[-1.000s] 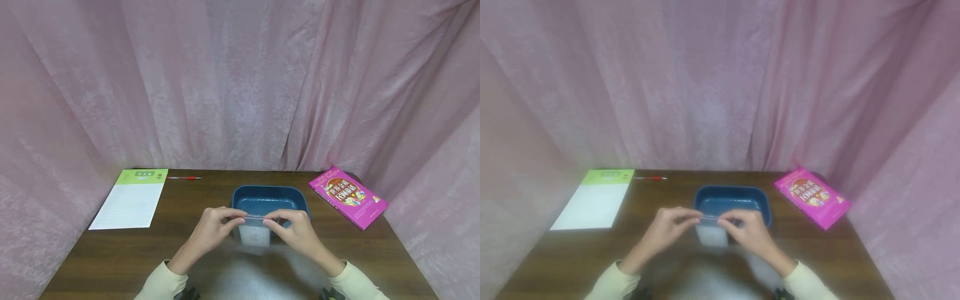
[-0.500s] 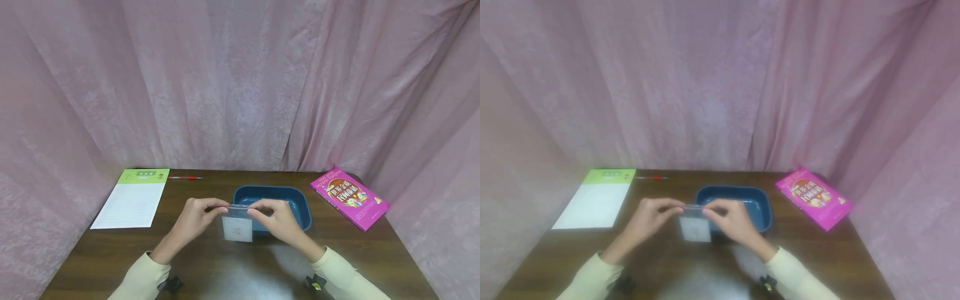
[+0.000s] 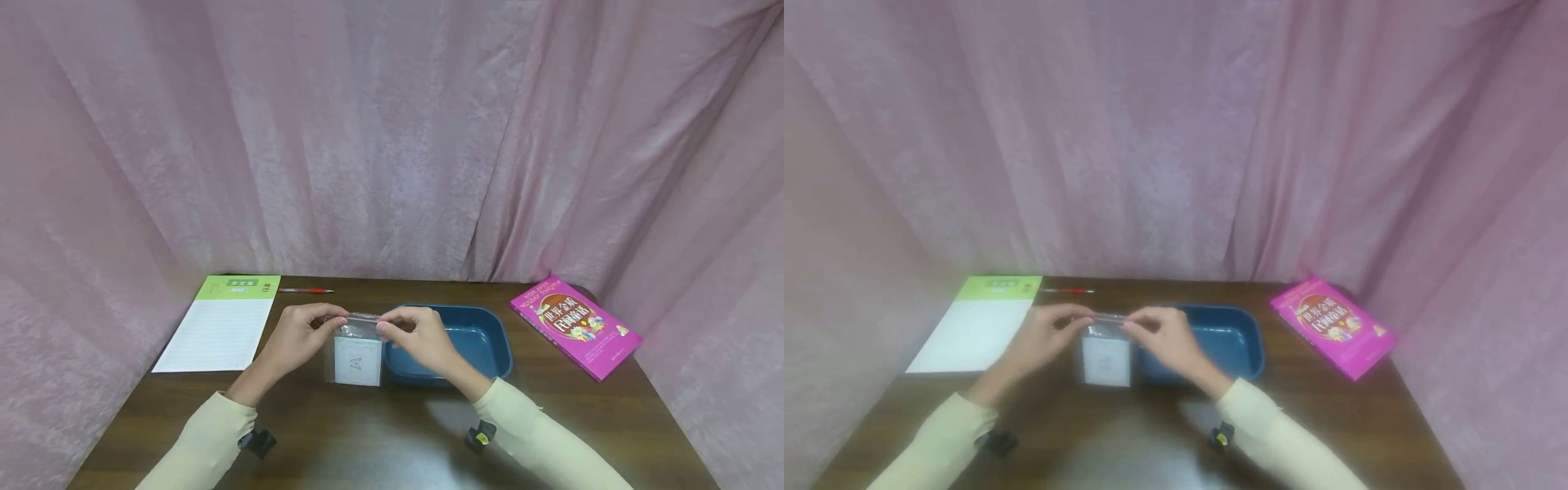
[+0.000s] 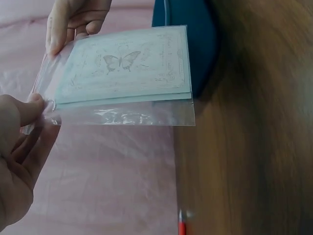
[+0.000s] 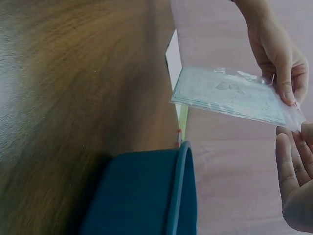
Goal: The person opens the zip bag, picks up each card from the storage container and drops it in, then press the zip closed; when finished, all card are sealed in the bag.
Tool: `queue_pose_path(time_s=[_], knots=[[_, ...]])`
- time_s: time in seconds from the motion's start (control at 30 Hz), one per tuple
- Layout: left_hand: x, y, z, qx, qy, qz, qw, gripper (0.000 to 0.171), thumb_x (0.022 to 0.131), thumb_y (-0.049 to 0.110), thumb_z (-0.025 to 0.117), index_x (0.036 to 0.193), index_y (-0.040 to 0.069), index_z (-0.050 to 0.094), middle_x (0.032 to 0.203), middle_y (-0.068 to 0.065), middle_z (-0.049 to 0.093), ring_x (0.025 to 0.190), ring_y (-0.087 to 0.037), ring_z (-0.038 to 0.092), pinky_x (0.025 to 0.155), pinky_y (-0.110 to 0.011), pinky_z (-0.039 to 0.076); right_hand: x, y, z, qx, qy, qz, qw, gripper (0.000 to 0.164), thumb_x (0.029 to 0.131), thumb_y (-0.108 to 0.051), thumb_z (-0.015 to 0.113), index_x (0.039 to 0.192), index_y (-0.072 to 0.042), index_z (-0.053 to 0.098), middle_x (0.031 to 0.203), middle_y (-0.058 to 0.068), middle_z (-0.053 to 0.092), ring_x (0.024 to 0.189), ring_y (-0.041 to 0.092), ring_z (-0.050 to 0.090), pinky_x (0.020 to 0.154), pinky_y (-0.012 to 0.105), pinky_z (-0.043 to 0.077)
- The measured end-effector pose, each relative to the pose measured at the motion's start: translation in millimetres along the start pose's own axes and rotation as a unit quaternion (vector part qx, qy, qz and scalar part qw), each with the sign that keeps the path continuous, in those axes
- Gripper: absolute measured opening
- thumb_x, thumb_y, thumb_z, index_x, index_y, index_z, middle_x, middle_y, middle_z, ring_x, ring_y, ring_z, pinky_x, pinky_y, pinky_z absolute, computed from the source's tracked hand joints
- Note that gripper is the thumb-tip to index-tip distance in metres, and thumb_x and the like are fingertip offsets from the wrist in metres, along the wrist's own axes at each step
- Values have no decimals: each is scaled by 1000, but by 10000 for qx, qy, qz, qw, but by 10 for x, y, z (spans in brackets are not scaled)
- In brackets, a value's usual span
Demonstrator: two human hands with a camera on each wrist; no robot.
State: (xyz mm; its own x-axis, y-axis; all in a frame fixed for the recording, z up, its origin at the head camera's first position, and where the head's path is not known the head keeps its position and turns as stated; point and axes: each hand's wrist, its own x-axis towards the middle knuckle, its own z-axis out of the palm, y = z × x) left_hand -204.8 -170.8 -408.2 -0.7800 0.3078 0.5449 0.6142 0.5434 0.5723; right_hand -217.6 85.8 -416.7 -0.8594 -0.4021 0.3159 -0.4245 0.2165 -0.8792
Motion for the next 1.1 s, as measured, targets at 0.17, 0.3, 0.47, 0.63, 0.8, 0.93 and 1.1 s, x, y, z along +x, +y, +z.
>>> queue_pose_path(time_s=[0.17, 0.3, 0.47, 0.63, 0.8, 0.93, 1.1], knots=[[-20, -189, -97, -33, -148, -228, 9996, 11, 92, 13, 75, 102, 12, 79, 87, 3, 76, 65, -9, 67, 55, -24, 54, 147, 80, 167, 133, -126, 105, 9998, 18, 95, -23, 73, 102, -7, 78, 81, 4, 76, 74, 29, 74, 64, 38, 61], [-51, -368, -141, -30, -267, -521, 9983, 11, 93, 15, 74, 102, 12, 79, 85, 3, 75, 65, -11, 68, 56, -25, 55, 238, 159, 307, 120, -219, 151, 9996, 17, 96, -22, 72, 103, -7, 78, 80, 5, 75, 70, 25, 73, 63, 41, 61], [-98, -572, -191, 169, -335, -822, 9959, 12, 93, 20, 73, 104, 16, 79, 83, 6, 74, 63, -10, 64, 54, -26, 53, 330, 217, 467, 319, -198, 273, 9989, 17, 96, -19, 72, 103, -4, 77, 82, 8, 76, 73, 39, 73, 65, 51, 60], [-129, -676, -241, 328, -359, -866, 9951, 12, 94, 20, 74, 104, 15, 79, 82, 6, 73, 61, -9, 61, 52, -26, 50, 401, 244, 576, 320, -172, 476, 9982, 17, 96, -17, 72, 104, -3, 78, 80, 6, 76, 73, 40, 73, 68, 55, 59], [-157, -729, -273, 452, -369, -964, 9936, 11, 93, 17, 74, 102, 12, 79, 84, 3, 74, 63, -10, 60, 52, -26, 49, 449, 270, 660, 289, -183, 598, 9976, 17, 96, -16, 71, 105, -3, 78, 76, 5, 75, 70, 36, 74, 69, 58, 58], [-184, -762, -271, 538, -399, -1102, 9916, 11, 93, 15, 75, 102, 10, 79, 88, 0, 76, 65, -11, 60, 53, -26, 49, 471, 336, 731, 214, -176, 729, 9970, 17, 96, -18, 71, 104, -5, 79, 76, 3, 76, 69, 32, 74, 67, 56, 59], [-218, -803, -245, 490, -534, -1314, 9887, 12, 94, 15, 74, 103, 10, 79, 90, -1, 76, 68, -12, 60, 55, -26, 50, 478, 399, 802, 191, -172, 1047, 9942, 16, 96, -17, 72, 103, -5, 79, 82, 13, 77, 74, 36, 75, 68, 55, 59]])
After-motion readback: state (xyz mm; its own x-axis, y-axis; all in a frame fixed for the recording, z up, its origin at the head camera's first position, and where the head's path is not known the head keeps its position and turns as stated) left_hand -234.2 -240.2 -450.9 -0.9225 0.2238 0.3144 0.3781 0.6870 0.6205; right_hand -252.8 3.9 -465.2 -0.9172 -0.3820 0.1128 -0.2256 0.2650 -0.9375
